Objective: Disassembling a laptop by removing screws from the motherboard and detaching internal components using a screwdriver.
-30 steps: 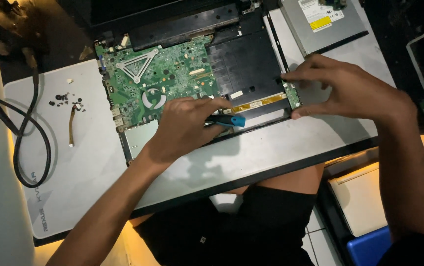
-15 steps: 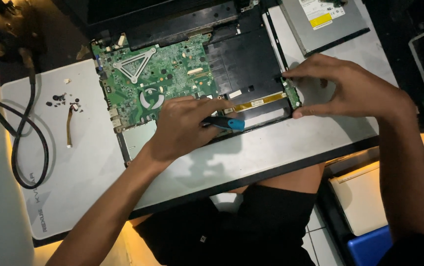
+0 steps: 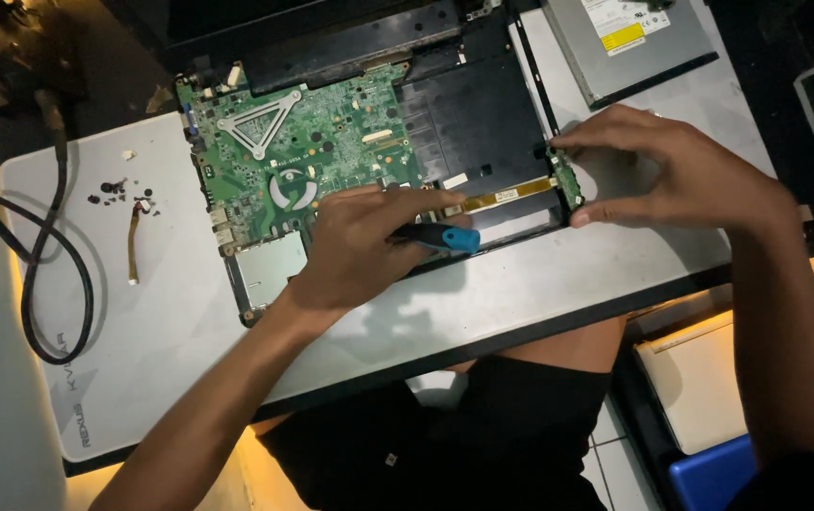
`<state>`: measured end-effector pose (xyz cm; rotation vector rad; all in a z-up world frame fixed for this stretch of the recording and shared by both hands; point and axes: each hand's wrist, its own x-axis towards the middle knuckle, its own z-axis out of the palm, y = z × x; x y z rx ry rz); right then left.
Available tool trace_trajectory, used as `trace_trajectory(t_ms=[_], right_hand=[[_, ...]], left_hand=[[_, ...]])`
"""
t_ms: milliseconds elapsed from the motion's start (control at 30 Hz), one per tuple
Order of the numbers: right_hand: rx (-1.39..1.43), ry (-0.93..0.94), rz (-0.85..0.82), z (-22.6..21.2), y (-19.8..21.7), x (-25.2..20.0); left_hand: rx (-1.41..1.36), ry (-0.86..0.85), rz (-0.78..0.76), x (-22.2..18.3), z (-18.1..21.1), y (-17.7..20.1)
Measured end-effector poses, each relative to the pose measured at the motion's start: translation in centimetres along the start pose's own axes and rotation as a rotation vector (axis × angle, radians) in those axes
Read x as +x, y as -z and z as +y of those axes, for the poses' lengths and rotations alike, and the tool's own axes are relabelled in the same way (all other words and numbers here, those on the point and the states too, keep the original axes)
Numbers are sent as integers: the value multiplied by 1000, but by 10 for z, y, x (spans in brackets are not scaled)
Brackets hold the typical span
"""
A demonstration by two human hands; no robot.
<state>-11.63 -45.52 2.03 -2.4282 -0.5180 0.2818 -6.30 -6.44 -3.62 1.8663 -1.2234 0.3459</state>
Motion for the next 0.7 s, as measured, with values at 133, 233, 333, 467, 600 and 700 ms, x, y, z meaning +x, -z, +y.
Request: trace_trajectory(t_ms=[133, 233, 333, 467, 600, 700], right_hand=[[-13, 19, 9, 11, -2, -4], [75, -50, -27, 15, -3, -2], [49, -123, -67, 16, -4, -1], [42, -40, -38, 8, -2, 2], [-7, 3, -4, 19, -9, -3], [-23, -48, -12, 18, -9, -3]], left_hand=[[-21, 15, 35, 0, 1, -3], [-98, 46, 51, 3, 2, -2], [-118, 52, 28, 2, 2, -5], [-97, 46, 52, 4, 3, -7], [-135, 69, 39, 7, 9, -5], [-98, 48, 67, 5, 3, -11]])
